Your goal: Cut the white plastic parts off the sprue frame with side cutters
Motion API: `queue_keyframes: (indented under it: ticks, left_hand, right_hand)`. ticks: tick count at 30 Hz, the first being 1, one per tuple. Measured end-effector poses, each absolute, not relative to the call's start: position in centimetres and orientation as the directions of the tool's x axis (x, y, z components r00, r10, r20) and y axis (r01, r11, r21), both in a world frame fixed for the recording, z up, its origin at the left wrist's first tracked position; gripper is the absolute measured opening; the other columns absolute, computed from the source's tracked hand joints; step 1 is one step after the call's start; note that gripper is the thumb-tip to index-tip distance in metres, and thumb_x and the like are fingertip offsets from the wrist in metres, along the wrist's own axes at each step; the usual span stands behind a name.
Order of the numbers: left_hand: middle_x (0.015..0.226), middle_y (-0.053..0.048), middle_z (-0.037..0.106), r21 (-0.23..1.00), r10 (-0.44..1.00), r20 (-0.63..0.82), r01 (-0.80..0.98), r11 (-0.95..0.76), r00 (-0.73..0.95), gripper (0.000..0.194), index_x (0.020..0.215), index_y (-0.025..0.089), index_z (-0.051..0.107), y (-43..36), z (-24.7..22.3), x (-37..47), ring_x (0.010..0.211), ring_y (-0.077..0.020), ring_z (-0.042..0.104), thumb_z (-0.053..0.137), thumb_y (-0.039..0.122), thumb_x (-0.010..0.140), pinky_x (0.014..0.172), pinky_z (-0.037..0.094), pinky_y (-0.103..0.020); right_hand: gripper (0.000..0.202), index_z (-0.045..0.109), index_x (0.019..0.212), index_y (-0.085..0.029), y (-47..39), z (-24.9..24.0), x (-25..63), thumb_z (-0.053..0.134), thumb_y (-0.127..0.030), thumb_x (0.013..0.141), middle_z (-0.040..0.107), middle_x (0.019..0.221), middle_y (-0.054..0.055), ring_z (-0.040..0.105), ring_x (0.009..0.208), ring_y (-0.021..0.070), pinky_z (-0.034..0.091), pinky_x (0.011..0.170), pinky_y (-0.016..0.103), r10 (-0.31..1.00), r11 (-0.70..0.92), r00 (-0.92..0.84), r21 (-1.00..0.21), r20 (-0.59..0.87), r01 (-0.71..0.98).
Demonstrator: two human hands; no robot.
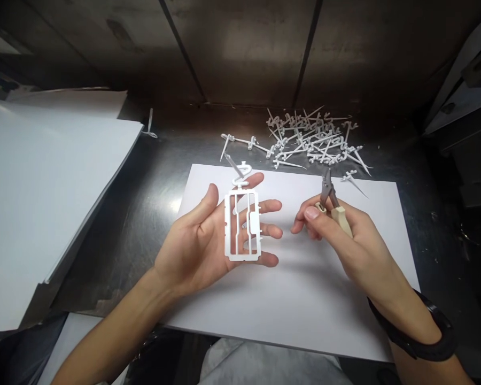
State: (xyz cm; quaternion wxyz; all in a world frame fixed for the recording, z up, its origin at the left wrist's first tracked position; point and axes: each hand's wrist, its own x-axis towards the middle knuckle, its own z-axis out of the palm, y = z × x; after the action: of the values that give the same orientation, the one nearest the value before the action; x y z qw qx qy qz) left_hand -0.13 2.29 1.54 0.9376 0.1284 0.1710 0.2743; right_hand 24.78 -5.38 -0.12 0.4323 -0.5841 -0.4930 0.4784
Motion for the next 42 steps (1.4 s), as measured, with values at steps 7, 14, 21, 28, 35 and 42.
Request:
queue_keyframes:
  ticks: [7,14,21,28,35,42]
  left_hand:
    - [0.139,-0.015,0.072,0.356,0.561,-0.238,-0.466,0.81,0.793,0.057,0.157,0.035,0.056,2.4,1.2,-0.1,0.104,-0.0269,0.077,0.024,0.059,0.117,0.085,0.065,-0.042]
    - [0.118,-0.009,0.068,0.372,0.528,-0.307,-0.411,0.833,0.792,0.051,0.153,0.034,0.062,2.2,1.2,0.2,0.089,-0.0167,0.065,0.037,0.059,0.116,0.076,0.057,-0.029]
    - [0.087,0.001,0.056,0.848,0.69,-0.347,-0.102,0.521,0.636,0.033,0.125,0.025,0.079,1.8,0.6,0.0,0.072,-0.0085,0.048,0.071,0.05,0.106,0.068,0.046,-0.019]
    - [0.106,-0.002,0.075,0.978,0.803,-0.156,-0.026,0.209,0.575,0.019,0.115,0.022,0.075,1.8,1.4,-0.1,0.078,-0.0136,0.071,0.07,0.039,0.108,0.068,0.056,-0.022]
    - [0.099,-0.004,0.082,0.983,0.766,-0.161,0.029,0.184,0.623,0.014,0.103,0.018,0.073,1.7,1.5,-0.2,0.074,-0.0128,0.069,0.074,0.032,0.106,0.066,0.056,-0.021]
    - [0.093,0.001,0.082,0.99,0.75,-0.129,0.036,0.14,0.648,0.007,0.099,0.019,0.073,1.6,1.5,-0.4,0.07,-0.0097,0.066,0.075,0.024,0.104,0.063,0.056,-0.016]
  right_hand:
    - [0.025,0.079,0.11,-0.028,-5.8,0.6,24.2,0.072,-0.05,0.118,0.063,0.109,0.004,0.054,0.1,0.0285,0.042,0.092,0.037,0.984,-0.174,0.074,-0.969,-0.163,0.175]
    - [0.026,0.076,0.108,-0.027,-6.5,1.5,23.6,0.067,-0.049,0.12,0.064,0.113,0.004,0.056,0.109,0.03,0.04,0.099,0.037,0.99,-0.142,0.057,-0.961,-0.132,0.239]
    - [0.032,0.065,0.098,-0.025,-6.8,3.1,24.2,0.063,-0.046,0.122,0.057,0.091,0.001,0.052,0.084,0.0252,0.039,0.076,0.036,0.994,-0.066,-0.054,-0.925,-0.093,0.373]
    - [0.035,0.06,0.095,-0.024,-6.8,2.5,23.5,0.063,-0.049,0.119,0.051,0.08,-0.003,0.045,0.07,0.0202,0.034,0.062,0.035,0.97,-0.15,-0.073,-0.81,-0.231,0.567]
    - [0.034,0.058,0.089,-0.023,-7.0,2.3,23.5,0.065,-0.044,0.114,0.042,0.068,-0.004,0.036,0.059,0.0182,0.027,0.051,0.033,0.962,-0.163,-0.067,-0.756,-0.264,0.633]
    - [0.03,0.061,0.091,-0.024,-7.1,2.2,23.6,0.065,-0.042,0.114,0.049,0.071,-0.005,0.043,0.062,0.0184,0.032,0.053,0.032,0.953,-0.166,-0.096,-0.757,-0.289,0.632]
